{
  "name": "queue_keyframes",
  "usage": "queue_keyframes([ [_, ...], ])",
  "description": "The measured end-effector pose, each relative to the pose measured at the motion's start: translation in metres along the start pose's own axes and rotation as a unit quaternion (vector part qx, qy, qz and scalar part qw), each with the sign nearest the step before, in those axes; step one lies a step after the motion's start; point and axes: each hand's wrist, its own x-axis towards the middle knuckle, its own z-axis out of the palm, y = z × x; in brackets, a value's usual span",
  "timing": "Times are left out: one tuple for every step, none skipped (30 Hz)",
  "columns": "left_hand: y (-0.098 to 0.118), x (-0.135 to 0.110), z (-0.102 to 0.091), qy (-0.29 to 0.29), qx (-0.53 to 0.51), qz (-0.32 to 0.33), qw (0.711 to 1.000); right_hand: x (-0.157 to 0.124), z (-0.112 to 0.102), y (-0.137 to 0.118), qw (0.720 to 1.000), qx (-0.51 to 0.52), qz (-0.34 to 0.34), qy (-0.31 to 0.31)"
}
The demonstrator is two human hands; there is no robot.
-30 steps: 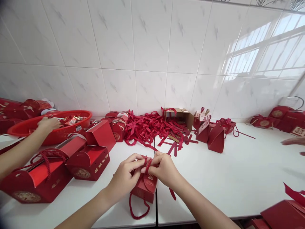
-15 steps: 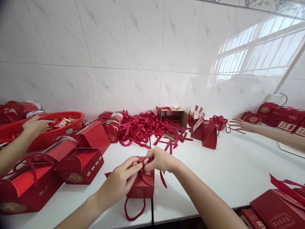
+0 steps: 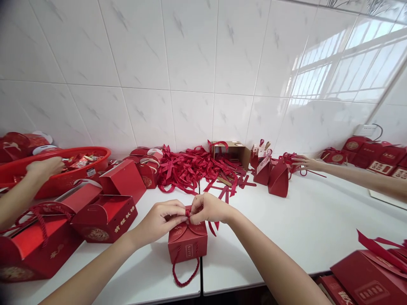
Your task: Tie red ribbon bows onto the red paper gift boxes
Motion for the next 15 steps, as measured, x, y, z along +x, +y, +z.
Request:
queue_keyframes([
  [0.000,0.002,-0.002,-0.009,0.000,0.000,1.000,0.000,0.000,0.000,1.000,-0.004,-0.003,-0.002],
  [0.001,0.003,-0.003,-0.018,0.000,0.000,1.000,0.000,0.000,-0.001,1.000,-0.009,-0.006,-0.004],
  [0.002,0.005,-0.005,-0.026,0.003,-0.001,1.000,0.000,0.000,-0.001,1.000,-0.014,-0.008,-0.006],
  [0.003,0.006,-0.006,-0.032,0.007,-0.003,0.999,0.000,0.000,-0.002,1.000,-0.019,-0.010,-0.006],
  [0.004,0.007,-0.007,-0.036,0.014,-0.004,0.999,-0.001,0.000,-0.003,1.000,-0.026,-0.013,-0.004],
  [0.006,0.007,-0.009,-0.038,0.020,-0.006,0.999,-0.002,0.000,-0.004,0.999,-0.033,-0.015,0.001],
  [0.008,0.006,-0.011,-0.038,0.027,-0.008,0.999,-0.003,0.000,-0.004,0.999,-0.041,-0.017,0.010],
  [0.010,0.005,-0.013,-0.039,0.035,-0.010,0.999,-0.006,0.000,-0.005,0.998,-0.049,-0.020,0.022],
  [0.012,0.003,-0.016,-0.043,0.046,-0.013,0.998,-0.009,-0.002,-0.006,0.997,-0.057,-0.022,0.036],
  [0.014,0.000,-0.020,-0.049,0.062,-0.019,0.997,-0.013,-0.003,-0.006,0.996,-0.066,-0.024,0.053],
  [0.015,-0.004,-0.024,-0.058,0.081,-0.030,0.995,-0.018,-0.005,-0.005,0.995,-0.075,-0.024,0.068],
  [0.017,-0.008,-0.028,-0.068,0.103,-0.044,0.991,-0.023,-0.008,-0.004,0.993,-0.085,-0.024,0.081],
  [0.017,-0.011,-0.032,-0.079,0.123,-0.061,0.987,-0.028,-0.010,-0.003,0.991,-0.094,-0.023,0.091],
  [0.018,-0.015,-0.036,-0.089,0.138,-0.078,0.983,-0.032,-0.011,-0.001,0.990,-0.103,-0.024,0.097],
  [0.019,-0.017,-0.038,-0.094,0.143,-0.093,0.981,-0.036,-0.012,0.001,0.988,-0.112,-0.025,0.100],
])
